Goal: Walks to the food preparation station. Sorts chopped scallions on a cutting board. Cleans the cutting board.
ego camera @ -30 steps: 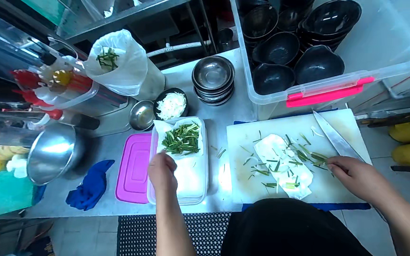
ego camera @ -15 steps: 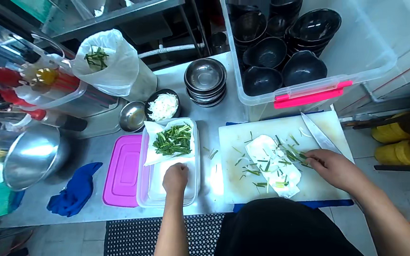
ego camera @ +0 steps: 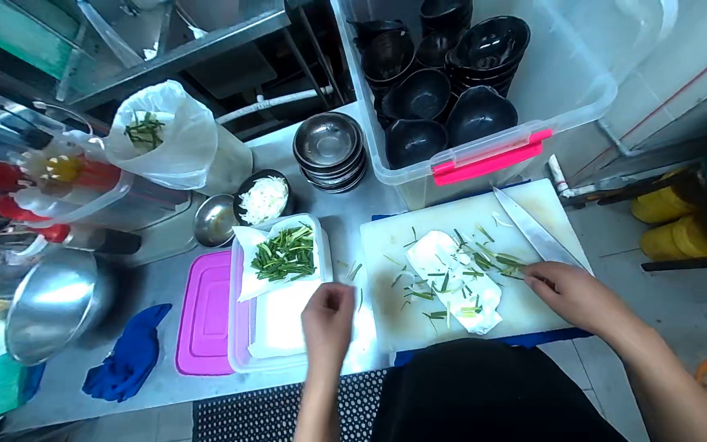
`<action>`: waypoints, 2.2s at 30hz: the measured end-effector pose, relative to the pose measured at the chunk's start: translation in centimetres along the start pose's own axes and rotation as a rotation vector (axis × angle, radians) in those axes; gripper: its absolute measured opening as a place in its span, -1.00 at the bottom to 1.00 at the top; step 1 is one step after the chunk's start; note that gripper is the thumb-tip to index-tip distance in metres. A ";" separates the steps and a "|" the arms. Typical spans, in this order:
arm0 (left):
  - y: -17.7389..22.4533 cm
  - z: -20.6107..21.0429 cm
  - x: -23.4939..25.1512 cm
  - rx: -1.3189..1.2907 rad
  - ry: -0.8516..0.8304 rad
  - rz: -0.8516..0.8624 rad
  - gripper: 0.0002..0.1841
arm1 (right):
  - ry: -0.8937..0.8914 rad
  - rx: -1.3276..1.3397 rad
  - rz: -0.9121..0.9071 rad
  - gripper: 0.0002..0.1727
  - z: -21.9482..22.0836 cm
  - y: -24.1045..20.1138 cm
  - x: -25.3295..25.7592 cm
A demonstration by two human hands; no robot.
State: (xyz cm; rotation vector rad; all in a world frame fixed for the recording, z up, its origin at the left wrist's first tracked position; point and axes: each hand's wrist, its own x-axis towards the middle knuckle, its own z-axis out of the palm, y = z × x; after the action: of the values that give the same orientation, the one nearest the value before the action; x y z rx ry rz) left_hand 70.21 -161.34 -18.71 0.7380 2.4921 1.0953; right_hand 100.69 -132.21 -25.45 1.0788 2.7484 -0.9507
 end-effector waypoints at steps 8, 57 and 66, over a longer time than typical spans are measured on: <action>-3.6 7.2 3.4 0.396 -0.105 0.155 -0.56 | 0.020 0.001 -0.014 -0.75 -0.5 0.1 -1.1; -7.1 8.6 -1.3 0.634 -0.027 -0.156 -0.73 | -0.202 -0.026 -0.048 -0.62 0.8 -0.3 -1.6; -5.5 6.7 1.1 0.467 -0.106 -0.188 -0.65 | -0.167 -0.036 -0.084 -0.62 1.1 -0.5 -1.6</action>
State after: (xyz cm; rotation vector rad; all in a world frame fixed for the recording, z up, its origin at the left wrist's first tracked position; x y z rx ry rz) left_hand 70.72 -159.96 -27.33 0.6392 2.6833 0.3994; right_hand 101.41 -134.07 -25.66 0.8431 2.6814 -0.9502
